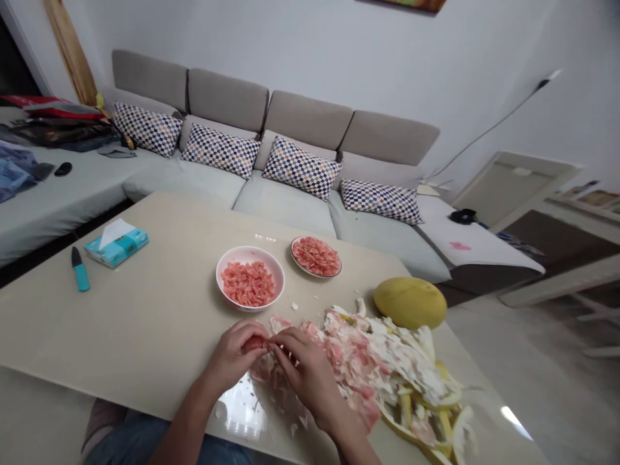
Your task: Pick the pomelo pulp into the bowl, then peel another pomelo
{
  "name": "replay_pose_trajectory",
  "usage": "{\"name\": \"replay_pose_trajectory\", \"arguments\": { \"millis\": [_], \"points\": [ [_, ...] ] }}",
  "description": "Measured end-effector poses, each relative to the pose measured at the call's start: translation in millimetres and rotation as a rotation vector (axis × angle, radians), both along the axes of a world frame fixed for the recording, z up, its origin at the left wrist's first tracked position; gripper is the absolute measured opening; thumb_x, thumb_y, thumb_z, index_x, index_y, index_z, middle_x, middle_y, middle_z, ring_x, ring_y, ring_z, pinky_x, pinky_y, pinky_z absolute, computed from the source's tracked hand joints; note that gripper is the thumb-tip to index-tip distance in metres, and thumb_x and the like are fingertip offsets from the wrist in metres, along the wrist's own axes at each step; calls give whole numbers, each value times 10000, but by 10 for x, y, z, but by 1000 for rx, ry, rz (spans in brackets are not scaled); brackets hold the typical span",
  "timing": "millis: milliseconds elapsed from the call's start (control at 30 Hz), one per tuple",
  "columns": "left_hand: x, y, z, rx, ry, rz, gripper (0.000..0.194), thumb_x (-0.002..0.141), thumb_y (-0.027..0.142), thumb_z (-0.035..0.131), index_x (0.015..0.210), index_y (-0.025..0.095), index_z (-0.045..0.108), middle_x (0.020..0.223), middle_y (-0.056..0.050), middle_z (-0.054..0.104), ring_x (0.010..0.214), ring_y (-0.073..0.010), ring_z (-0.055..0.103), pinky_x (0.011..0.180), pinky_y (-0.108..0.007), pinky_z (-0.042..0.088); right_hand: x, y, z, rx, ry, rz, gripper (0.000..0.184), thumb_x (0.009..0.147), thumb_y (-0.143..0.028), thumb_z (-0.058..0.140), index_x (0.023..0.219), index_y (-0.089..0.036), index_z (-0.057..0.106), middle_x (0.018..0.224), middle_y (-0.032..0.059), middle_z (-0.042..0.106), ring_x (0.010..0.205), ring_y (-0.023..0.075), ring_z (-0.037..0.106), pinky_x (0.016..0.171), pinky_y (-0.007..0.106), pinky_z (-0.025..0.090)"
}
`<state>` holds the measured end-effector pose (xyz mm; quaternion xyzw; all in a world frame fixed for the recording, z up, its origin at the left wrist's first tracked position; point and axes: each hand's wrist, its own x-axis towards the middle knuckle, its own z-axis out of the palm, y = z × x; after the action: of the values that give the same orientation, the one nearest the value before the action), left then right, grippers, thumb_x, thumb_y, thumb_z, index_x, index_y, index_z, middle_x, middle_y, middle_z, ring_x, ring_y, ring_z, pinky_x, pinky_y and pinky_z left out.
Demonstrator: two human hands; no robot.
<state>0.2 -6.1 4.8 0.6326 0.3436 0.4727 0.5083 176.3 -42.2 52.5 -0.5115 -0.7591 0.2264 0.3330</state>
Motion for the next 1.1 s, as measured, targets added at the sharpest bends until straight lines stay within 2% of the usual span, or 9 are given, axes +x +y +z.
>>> {"name": "replay_pose_trajectory", "arguments": {
  "millis": [200, 400, 700, 833, 1100],
  "points": [
    [13, -15, 0, -4, -14, -16, 135, 783, 159, 706, 888, 233, 746, 964, -68, 700, 942, -222, 636, 853, -318, 499, -53, 24, 12, -56, 52, -79, 159, 930, -227, 512, 796, -210, 596, 804, 42, 624, 740, 180, 579, 682, 295, 438],
    [31, -25, 22, -72, -159, -36, 85, 773, 214, 757, 857, 201, 748, 946, -82, 689, 951, -223, 645, 863, -323, 515, -70, 47, -61, -144, 227, -161, 165, 901, -242, 512, 743, -205, 547, 746, 10, 579, 693, 158, 517, 640, 261, 397],
    [14, -3, 0, -147, -356, -71, 113, 761, 222, 780, 838, 176, 712, 924, -68, 677, 935, -207, 650, 848, -306, 497, -98, 98, -103, -346, 563, -162, 372, 879, -531, 574, 718, -197, 541, 621, -34, 502, 567, 121, 462, 559, 234, 381],
    [12, -8, -10, -228, -421, -60, 161, 766, 260, 784, 837, 164, 676, 928, -59, 677, 893, -179, 646, 825, -281, 491, -116, 107, -107, -424, 681, -147, 423, 843, -597, 604, 715, -203, 517, 560, -52, 495, 500, 110, 463, 523, 227, 381],
    [27, -9, 6, -522, -617, -50, 274, 772, 329, 788, 897, 152, 621, 999, -60, 685, 806, -124, 638, 765, -252, 518, -203, 78, -138, -412, 716, -133, 434, 850, -611, 597, 721, -205, 513, 564, -50, 493, 512, 112, 462, 537, 234, 385]
  ]
}}
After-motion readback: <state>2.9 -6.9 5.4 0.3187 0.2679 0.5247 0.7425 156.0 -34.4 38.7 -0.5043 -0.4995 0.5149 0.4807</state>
